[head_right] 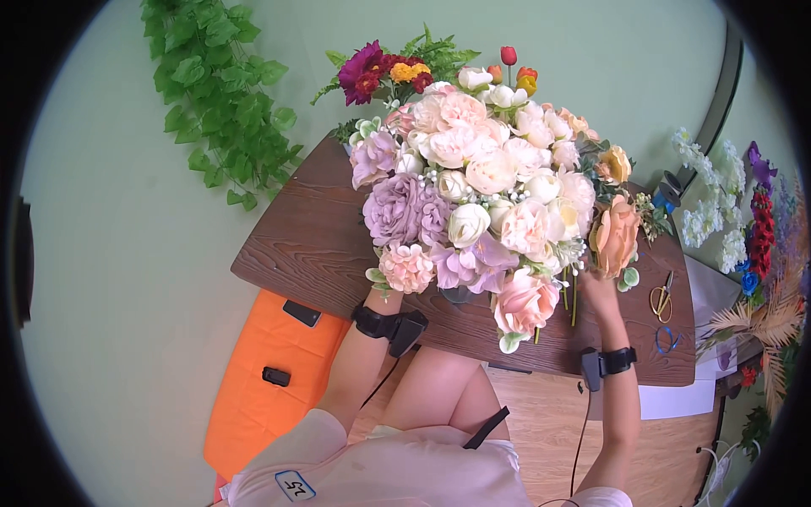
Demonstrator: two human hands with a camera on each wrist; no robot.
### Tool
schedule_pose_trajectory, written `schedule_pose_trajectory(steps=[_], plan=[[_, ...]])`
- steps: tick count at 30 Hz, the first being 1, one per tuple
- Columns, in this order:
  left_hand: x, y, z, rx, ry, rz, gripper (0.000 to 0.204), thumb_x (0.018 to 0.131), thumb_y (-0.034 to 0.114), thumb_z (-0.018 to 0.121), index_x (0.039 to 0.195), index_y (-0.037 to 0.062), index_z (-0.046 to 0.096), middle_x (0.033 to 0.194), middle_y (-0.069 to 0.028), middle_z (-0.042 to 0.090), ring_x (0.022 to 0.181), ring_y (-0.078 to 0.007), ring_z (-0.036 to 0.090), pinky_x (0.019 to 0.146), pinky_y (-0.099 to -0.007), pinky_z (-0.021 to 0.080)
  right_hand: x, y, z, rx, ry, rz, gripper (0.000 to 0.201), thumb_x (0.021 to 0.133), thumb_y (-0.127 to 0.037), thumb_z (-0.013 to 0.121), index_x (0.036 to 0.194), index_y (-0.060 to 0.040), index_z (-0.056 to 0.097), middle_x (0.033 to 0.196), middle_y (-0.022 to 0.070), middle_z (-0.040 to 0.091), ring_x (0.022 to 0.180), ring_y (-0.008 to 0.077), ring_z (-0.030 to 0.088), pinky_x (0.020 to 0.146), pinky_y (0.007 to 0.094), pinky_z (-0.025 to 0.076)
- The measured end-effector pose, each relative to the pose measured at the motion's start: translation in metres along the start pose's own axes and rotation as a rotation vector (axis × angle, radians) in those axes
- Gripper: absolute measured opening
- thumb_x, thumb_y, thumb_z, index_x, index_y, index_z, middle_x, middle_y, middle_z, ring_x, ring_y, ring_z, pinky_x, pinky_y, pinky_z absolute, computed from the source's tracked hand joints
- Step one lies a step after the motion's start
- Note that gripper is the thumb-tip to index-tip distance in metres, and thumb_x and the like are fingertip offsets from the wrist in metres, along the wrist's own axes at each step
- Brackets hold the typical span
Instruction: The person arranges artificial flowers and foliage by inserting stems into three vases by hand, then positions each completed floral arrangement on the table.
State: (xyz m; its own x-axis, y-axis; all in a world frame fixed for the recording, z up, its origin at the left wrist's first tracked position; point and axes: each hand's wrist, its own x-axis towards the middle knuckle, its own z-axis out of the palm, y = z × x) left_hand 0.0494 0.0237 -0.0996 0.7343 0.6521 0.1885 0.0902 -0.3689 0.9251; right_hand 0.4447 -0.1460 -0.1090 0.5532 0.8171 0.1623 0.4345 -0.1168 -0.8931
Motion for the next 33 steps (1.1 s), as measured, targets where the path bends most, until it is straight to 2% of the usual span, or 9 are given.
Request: schedule_pose_trajectory(steps=[4, 6, 7, 9, 10, 13, 14, 15, 33], plan=[[0.001, 0.0, 0.004, -0.001, -0.001, -0.015, 0.047, 0.073, 0.022, 0.067, 0.112, 0.0006, 0.051, 0.115, -0.0106, 0.052, 0.101, -0.0256, 0.052, 0.093, -0.0322, 0.038, 0.006, 0.031, 0.034, 0.211, -0.097, -0.167, 0.033, 0.079, -0.016, 0.063, 0.107, -0.0029, 0.052, 0.081, 0.0058, 0.06, 0.068, 0.014, 0.055, 0.062, 0.0284, 0.047], [0.002, 0.001, 0.004, -0.002, 0.004, -0.019, 0.048, 0.073, 0.022, 0.067, 0.112, 0.0006, 0.051, 0.115, -0.0106, 0.052, 0.101, -0.0256, 0.052, 0.093, -0.0322, 0.038, 0.013, 0.037, 0.038, -0.155, -0.225, -0.114, 0.034, 0.077, -0.017, 0.065, 0.105, -0.0016, 0.054, 0.086, 0.009, 0.061, 0.074, 0.0176, 0.058, 0.068, 0.0305, 0.047], [0.002, 0.001, 0.004, -0.003, 0.007, -0.021, 0.048, 0.073, 0.022, 0.067, 0.112, 0.0006, 0.051, 0.115, -0.0106, 0.052, 0.101, -0.0257, 0.052, 0.093, -0.0322, 0.038, 0.016, 0.039, 0.04, -0.155, -0.228, -0.116, 0.034, 0.077, -0.017, 0.065, 0.105, -0.0016, 0.054, 0.086, 0.009, 0.061, 0.074, 0.0176, 0.058, 0.068, 0.0305, 0.047], [0.003, 0.001, 0.003, -0.004, 0.012, -0.027, 0.048, 0.073, 0.022, 0.067, 0.112, 0.0006, 0.051, 0.115, -0.0107, 0.052, 0.101, -0.0257, 0.052, 0.093, -0.0323, 0.038, 0.019, 0.048, 0.041, -0.42, -0.21, -0.18, 0.034, 0.075, -0.019, 0.066, 0.103, -0.0008, 0.057, 0.089, 0.012, 0.061, 0.08, 0.02, 0.059, 0.07, 0.032, 0.047], [0.002, 0.0, 0.003, -0.004, 0.013, -0.03, 0.048, 0.073, 0.022, 0.067, 0.112, 0.0006, 0.051, 0.115, -0.0107, 0.052, 0.101, -0.0257, 0.052, 0.093, -0.0323, 0.038, 0.022, 0.057, 0.04, -0.441, -0.182, -0.35, 0.032, 0.075, -0.019, 0.065, 0.101, -0.0019, 0.06, 0.091, 0.0145, 0.062, 0.087, 0.0252, 0.059, 0.074, 0.035, 0.047], [0.002, -0.001, 0.002, -0.008, 0.017, -0.039, 0.048, 0.073, 0.022, 0.067, 0.112, 0.0006, 0.051, 0.115, -0.0107, 0.052, 0.101, -0.0258, 0.052, 0.093, -0.0324, 0.038, 0.029, 0.04, 0.045, -0.268, -0.109, -0.51, 0.028, 0.076, -0.019, 0.063, 0.098, -0.0018, 0.061, 0.094, 0.0138, 0.062, 0.086, 0.028, 0.059, 0.076, 0.0361, 0.047], [0.002, -0.001, 0.002, -0.01, 0.019, -0.044, 0.048, 0.073, 0.022, 0.067, 0.112, 0.0006, 0.051, 0.115, -0.0107, 0.052, 0.102, -0.0258, 0.052, 0.093, -0.0324, 0.038, 0.033, 0.043, 0.042, -0.41, -0.207, -0.43, 0.03, 0.079, -0.017, 0.059, 0.106, -0.0041, 0.059, 0.109, 0.0143, 0.057, 0.098, 0.0284, 0.055, 0.086, 0.0352, 0.043], [0.001, -0.002, 0.002, -0.013, 0.02, -0.048, 0.048, 0.073, 0.022, 0.067, 0.112, 0.0006, 0.051, 0.115, -0.0108, 0.052, 0.102, -0.0258, 0.052, 0.093, -0.0324, 0.038, 0.035, 0.047, 0.042, -0.41, -0.212, -0.43, 0.03, 0.079, -0.017, 0.059, 0.106, -0.0041, 0.059, 0.109, 0.0143, 0.057, 0.098, 0.0284, 0.055, 0.086, 0.0352, 0.043], [-0.006, -0.007, 0.001, -0.042, 0.032, -0.096, 0.049, 0.073, 0.022, 0.067, 0.113, 0.0006, 0.051, 0.116, -0.011, 0.052, 0.103, -0.0263, 0.052, 0.094, -0.0328, 0.037, 0.04, 0.065, 0.005, -0.495, 0.148, -0.593, 0.031, 0.082, -0.014, 0.054, 0.111, -0.0036, 0.057, 0.112, 0.0152, 0.055, 0.101, 0.0315, 0.052, 0.089, 0.0368, 0.041]])
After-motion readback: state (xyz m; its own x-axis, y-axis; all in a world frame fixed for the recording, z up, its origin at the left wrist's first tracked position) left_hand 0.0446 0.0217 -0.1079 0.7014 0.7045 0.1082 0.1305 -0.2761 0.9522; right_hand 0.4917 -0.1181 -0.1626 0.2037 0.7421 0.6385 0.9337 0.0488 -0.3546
